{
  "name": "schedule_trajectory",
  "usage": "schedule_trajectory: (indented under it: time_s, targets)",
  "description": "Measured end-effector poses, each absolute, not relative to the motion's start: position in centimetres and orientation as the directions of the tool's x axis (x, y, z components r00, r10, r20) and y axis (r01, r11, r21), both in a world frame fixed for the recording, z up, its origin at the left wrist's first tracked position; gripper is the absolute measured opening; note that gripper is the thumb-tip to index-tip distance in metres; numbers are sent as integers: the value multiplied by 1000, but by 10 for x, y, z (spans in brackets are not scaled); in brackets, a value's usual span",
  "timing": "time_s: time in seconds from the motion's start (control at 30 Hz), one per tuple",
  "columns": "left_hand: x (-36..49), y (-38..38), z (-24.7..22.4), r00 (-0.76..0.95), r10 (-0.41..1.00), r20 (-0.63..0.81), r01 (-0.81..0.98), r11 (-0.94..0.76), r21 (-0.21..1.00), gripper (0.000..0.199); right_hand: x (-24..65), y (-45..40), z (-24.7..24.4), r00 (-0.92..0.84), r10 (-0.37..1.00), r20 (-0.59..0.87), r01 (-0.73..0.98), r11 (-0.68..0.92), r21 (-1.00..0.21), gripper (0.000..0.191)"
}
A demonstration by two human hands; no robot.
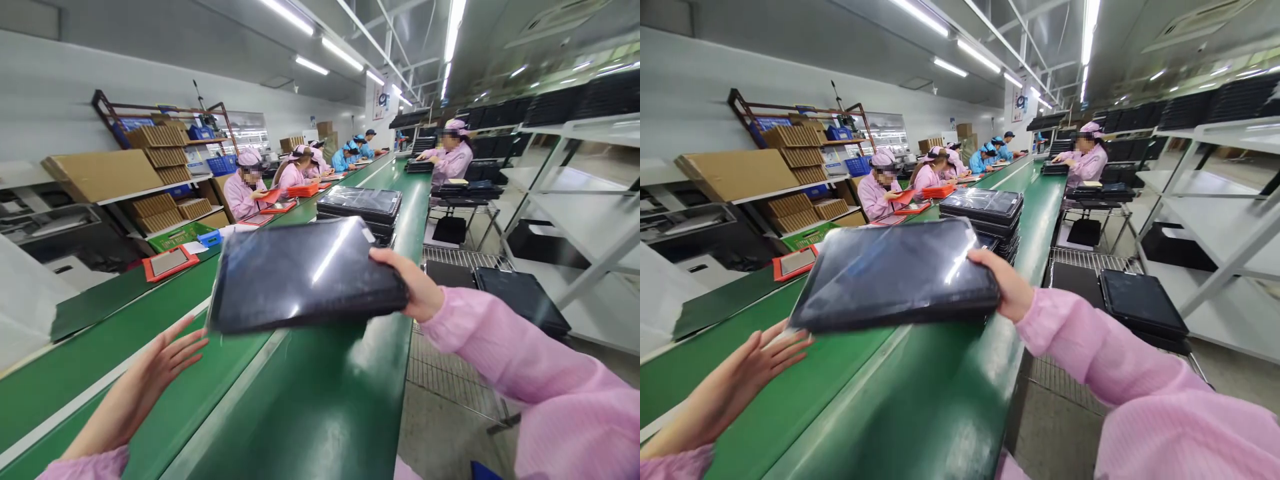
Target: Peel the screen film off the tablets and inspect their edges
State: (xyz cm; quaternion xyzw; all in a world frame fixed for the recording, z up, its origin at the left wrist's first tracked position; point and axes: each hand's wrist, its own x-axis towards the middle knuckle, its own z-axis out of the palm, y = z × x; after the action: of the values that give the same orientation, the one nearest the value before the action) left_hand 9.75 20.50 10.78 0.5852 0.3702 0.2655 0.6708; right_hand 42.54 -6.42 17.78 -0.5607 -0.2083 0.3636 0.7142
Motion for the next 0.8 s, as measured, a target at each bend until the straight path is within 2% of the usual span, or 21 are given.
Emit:
schedule_trajectory:
  time_s: [0.1,0.23,0.3,0.4,0.5,0.6,0.7,0.8]
  targets:
    - [144,194,111,615,772,-163,49,169,984,73,450,-50,196,741,668,-68,-310,251,-917,18]
    - [232,189,126,646,763,16,-46,18,999,61,468,-22,190,785,619,-39,-258,269,-928,19]
    - [279,194,133,583,795,169,-97,-138,986,56,475,-12,180,792,609,-38,-230,240,-943,26]
    - [346,206,137,440,833,335,-154,-298,942,56,491,-12,170,761,646,-66,-187,121,-975,33]
    - [397,218,137,360,847,391,-165,-355,920,54,515,-28,168,688,710,-149,-108,-102,-989,44]
    - [429,226,137,335,841,424,-172,-388,905,54,537,-43,168,696,690,-199,60,-332,-941,59]
    - [444,232,138,284,849,445,-149,-419,895,54,547,-46,166,765,637,-95,266,-448,-853,63]
    - [451,240,136,183,899,398,-86,-388,918,54,543,-41,161,796,604,41,411,-489,-769,67]
